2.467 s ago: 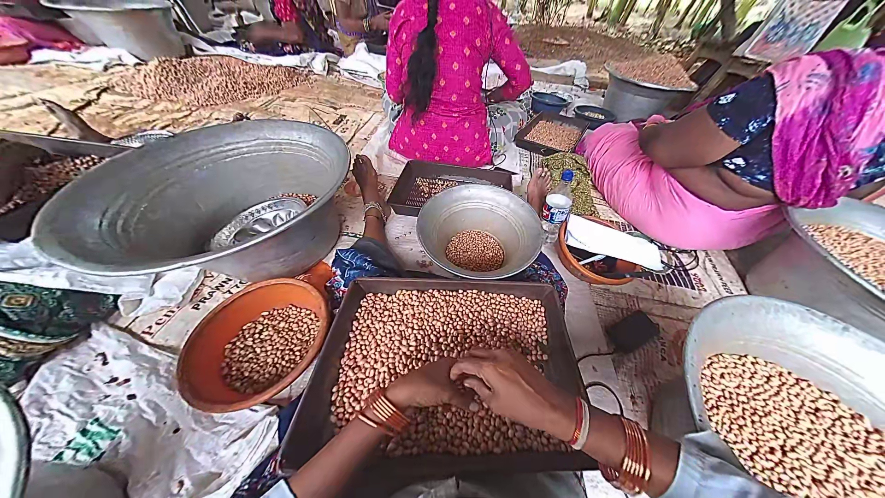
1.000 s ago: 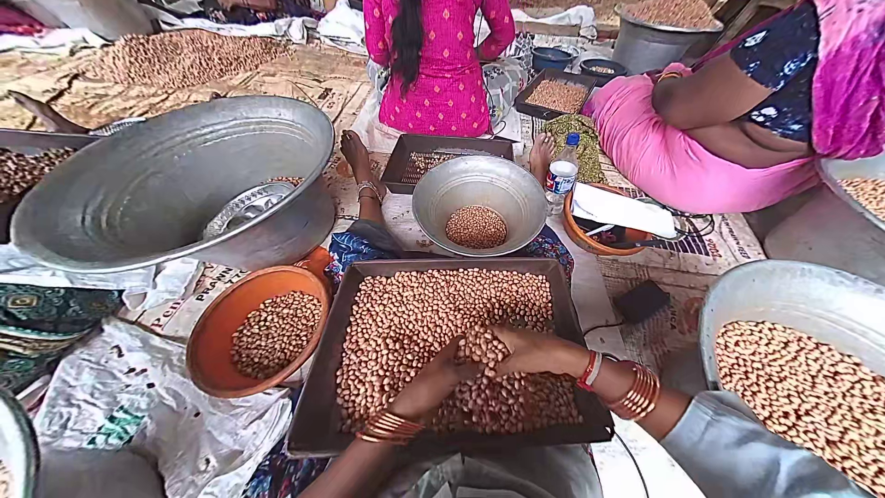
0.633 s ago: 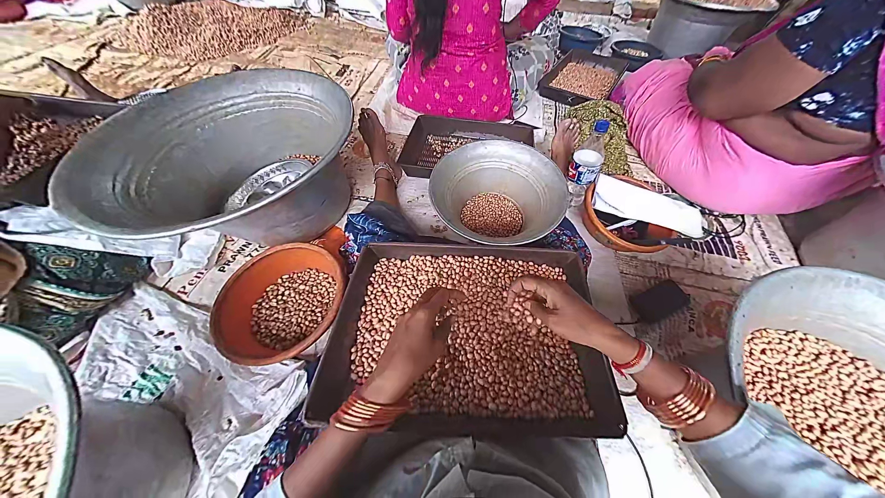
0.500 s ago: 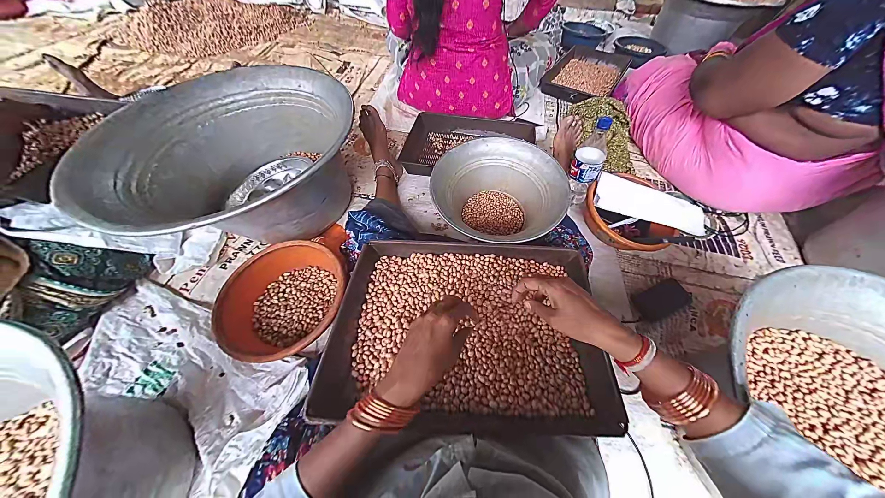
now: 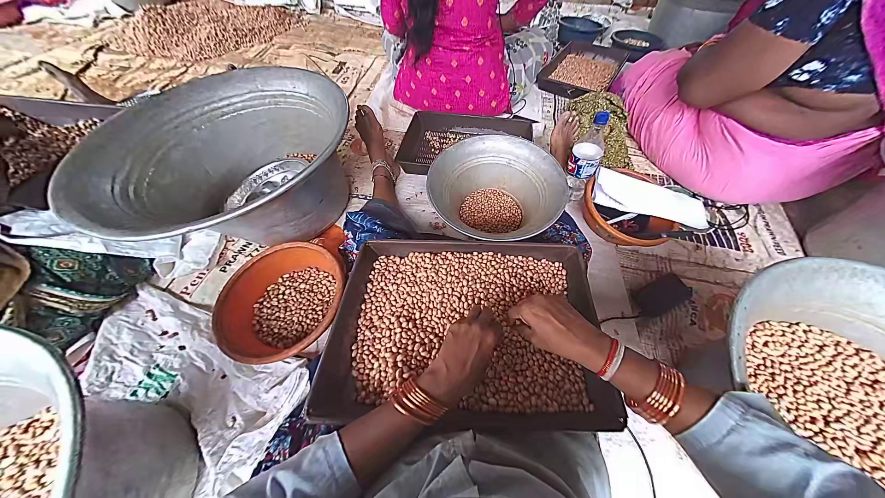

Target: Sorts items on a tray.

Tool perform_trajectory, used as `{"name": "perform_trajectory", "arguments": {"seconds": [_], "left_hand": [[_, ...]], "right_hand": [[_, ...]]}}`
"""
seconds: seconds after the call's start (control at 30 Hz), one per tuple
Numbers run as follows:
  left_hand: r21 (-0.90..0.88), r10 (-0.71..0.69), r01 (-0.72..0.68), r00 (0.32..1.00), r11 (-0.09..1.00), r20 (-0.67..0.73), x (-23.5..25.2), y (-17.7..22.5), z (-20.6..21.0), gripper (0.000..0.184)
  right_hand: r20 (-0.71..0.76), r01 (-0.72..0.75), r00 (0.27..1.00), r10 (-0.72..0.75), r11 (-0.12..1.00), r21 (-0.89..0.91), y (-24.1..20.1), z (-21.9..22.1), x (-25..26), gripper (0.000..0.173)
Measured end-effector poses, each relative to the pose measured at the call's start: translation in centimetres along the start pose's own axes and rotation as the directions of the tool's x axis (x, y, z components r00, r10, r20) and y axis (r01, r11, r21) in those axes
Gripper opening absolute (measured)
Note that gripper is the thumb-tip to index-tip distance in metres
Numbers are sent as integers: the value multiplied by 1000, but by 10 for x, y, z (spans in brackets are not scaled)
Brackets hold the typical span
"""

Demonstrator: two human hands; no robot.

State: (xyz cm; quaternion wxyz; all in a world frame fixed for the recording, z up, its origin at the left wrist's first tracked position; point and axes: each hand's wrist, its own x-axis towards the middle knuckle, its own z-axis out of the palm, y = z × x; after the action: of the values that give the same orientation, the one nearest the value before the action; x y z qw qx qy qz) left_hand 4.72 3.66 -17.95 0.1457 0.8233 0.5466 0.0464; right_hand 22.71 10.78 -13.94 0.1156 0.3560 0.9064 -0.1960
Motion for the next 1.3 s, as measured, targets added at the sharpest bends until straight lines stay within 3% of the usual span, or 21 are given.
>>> {"name": "perform_trajectory", "arguments": {"seconds": [0.17,0.3,0.37,0.47,0.57,0.67,0.77,0.83,0.9,0.93,1.13,1.2,1.3], "left_hand": [[-22,-39,41,995,999,95,-3,-6,-4,21],[-380,-110,136,990,915,89,-2,-26,-28,22],[-431,-188,176,982,885,14,1,-38,-46,22],[-346,-215,161,969,924,-121,8,-51,-58,23],[-210,-210,193,975,959,-66,18,-53,-56,27],[-104,-231,226,972,968,-33,26,-48,-43,28],[-65,-262,260,965,963,-28,28,-45,-39,27],[-57,-272,270,962,961,-27,27,-46,-38,27],[-52,-284,283,959,958,-15,27,-47,-37,27],[-50,-287,286,958,957,-11,27,-47,-36,27],[-63,-293,294,956,954,31,28,-45,-33,27],[-192,-313,321,947,927,70,27,-51,-43,27],[-561,-328,249,944,789,-41,17,-76,-53,17]], "right_hand": [[-3,18,1000,-18,995,-99,-8,17,4,15],[-4,22,1000,-22,995,-93,-10,15,4,16],[5,28,1000,-27,997,-72,-8,16,3,18],[52,31,998,-28,998,-60,-9,17,4,19],[66,43,997,-40,998,-41,-9,16,6,19],[31,-4,1000,-1,990,140,-4,3,6,28],[-55,-11,997,46,853,521,4,-9,7,29],[-63,-2,995,83,621,784,6,-13,7,22],[-39,-6,995,93,436,900,5,-13,8,17],[-33,-11,995,91,438,899,5,-13,8,16],[-86,-63,987,138,811,582,4,-12,9,23],[-100,-107,979,177,866,488,4,-14,7,23],[-157,-132,967,200,922,364,5,-17,7,24]]}}
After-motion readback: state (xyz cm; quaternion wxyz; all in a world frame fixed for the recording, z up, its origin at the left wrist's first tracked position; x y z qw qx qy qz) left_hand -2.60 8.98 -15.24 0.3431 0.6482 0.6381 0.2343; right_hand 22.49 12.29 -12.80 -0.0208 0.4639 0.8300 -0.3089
